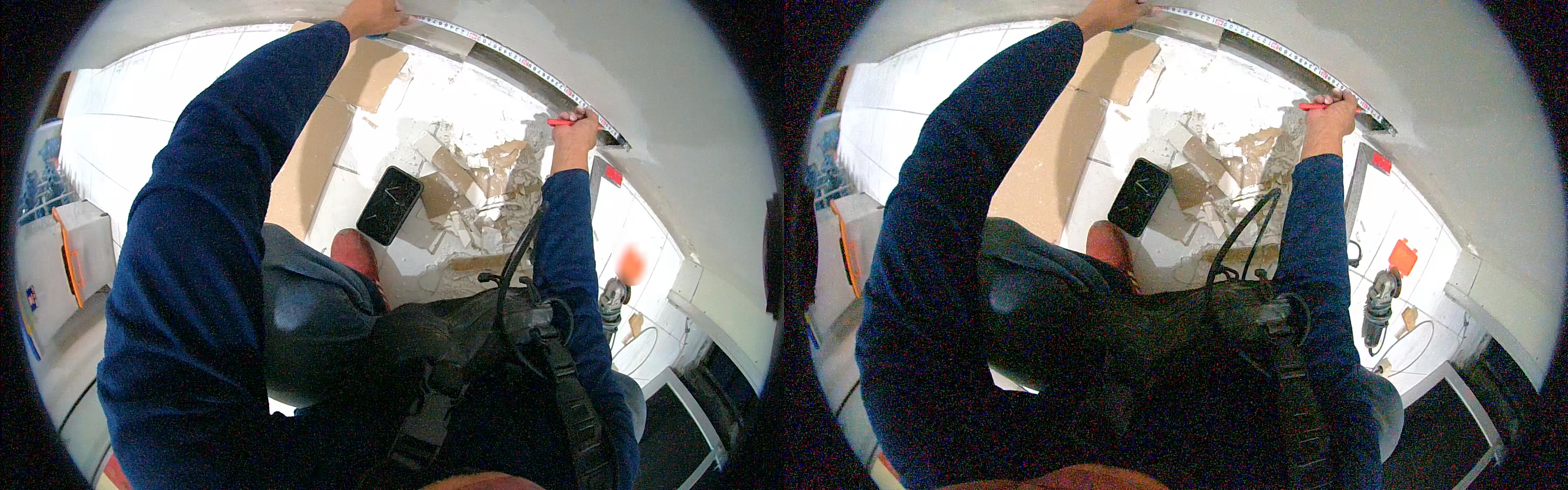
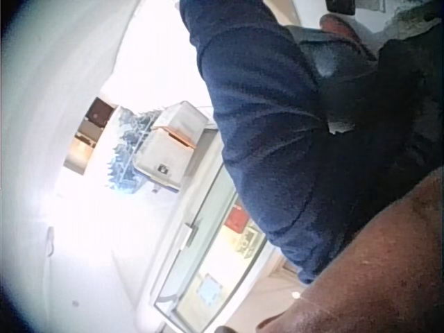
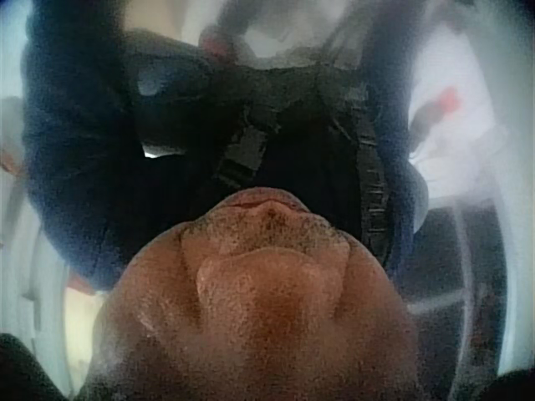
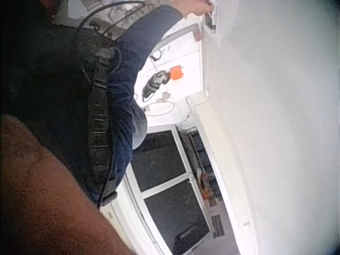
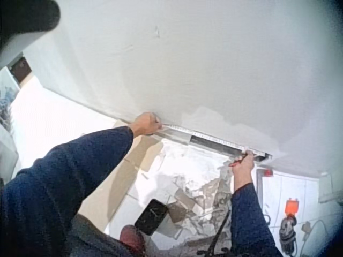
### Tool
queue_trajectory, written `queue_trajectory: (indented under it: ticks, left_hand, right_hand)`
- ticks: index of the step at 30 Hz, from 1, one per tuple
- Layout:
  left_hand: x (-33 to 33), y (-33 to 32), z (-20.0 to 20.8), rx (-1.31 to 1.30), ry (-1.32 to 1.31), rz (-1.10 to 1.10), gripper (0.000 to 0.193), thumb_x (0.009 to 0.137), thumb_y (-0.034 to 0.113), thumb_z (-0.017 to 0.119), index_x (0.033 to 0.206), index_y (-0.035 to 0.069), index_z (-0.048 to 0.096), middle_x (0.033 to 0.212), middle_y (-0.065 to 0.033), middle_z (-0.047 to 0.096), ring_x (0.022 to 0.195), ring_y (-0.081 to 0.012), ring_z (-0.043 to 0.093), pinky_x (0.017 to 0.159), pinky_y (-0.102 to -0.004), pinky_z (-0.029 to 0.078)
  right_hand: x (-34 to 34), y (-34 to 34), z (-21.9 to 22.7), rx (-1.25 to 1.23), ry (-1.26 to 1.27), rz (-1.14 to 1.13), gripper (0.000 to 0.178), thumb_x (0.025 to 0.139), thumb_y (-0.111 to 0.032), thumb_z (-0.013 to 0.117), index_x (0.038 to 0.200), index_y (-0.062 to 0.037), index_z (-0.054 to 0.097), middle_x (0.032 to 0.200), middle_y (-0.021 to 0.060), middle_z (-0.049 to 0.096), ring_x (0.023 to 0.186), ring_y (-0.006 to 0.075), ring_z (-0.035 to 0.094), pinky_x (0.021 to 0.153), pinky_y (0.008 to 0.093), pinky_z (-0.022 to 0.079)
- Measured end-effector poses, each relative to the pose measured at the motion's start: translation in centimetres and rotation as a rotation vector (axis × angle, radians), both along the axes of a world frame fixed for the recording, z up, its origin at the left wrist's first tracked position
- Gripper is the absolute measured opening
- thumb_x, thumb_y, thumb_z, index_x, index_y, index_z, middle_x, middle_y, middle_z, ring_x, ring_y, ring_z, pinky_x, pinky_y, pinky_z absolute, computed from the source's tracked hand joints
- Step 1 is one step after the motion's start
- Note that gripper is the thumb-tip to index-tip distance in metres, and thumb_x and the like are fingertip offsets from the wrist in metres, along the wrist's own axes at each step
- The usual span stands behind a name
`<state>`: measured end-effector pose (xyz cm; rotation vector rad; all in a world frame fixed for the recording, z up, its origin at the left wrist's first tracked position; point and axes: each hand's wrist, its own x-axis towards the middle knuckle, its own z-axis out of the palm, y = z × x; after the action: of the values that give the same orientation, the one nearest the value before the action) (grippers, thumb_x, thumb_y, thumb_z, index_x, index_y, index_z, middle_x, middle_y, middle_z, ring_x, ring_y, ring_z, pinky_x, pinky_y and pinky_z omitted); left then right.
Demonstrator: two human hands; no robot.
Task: The person measures a rectangular hole in a wall or ceiling with a tape measure, marks the dimensions on a board on the floor using a marker and a metal ruler, and then cuts the board along the marked lines with a utility knife.
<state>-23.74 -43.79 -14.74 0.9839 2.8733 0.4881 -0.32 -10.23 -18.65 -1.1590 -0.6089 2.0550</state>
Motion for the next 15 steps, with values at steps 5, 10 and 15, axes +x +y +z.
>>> queue_trajectory:
  ticks: [5,10,15]
  left_hand:
    - [0.5,-0.3,0.6,-0.125,-0.096,-0.036,0.033,0.078,0.033,0.063,0.076,0.002,0.07,0.07,-0.0225,0.064,0.07,-0.035,0.066,0.065,-0.0432,0.05]
    - [0.7,-4.3,0.1,-0.431,-0.245,-0.201,0.05,0.084,0.051,0.062,0.082,0.002,0.073,0.076,-0.016,0.067,0.069,-0.0257,0.061,0.069,-0.0449,0.049]
    - [-0.4,-10.7,-0.7,-0.42,-0.4,-0.107,0.041,0.085,0.04,0.06,0.08,0.002,0.072,0.071,-0.014,0.068,0.058,-0.0208,0.058,0.06,-0.0383,0.048]
  right_hand:
    - [0.5,-2.6,0.7,0.049,-0.223,-0.098,0.018,0.088,-0.017,0.052,0.075,-0.0066,0.044,0.062,0.0032,0.046,0.048,0.0152,0.043,0.041,0.0312,0.037]
    - [1.0,-11.7,-0.3,0.087,-0.248,0.21,0.034,0.095,-0.042,0.045,0.082,-0.0108,0.043,0.057,0.0038,0.04,0.043,0.0167,0.04,0.037,0.0312,0.037]
    - [-0.7,-15.8,-0.1,0.042,-0.187,1.075,0.037,0.097,-0.04,0.047,0.076,-0.0092,0.046,0.057,0.0008,0.04,0.044,0.0137,0.04,0.038,0.0289,0.033]
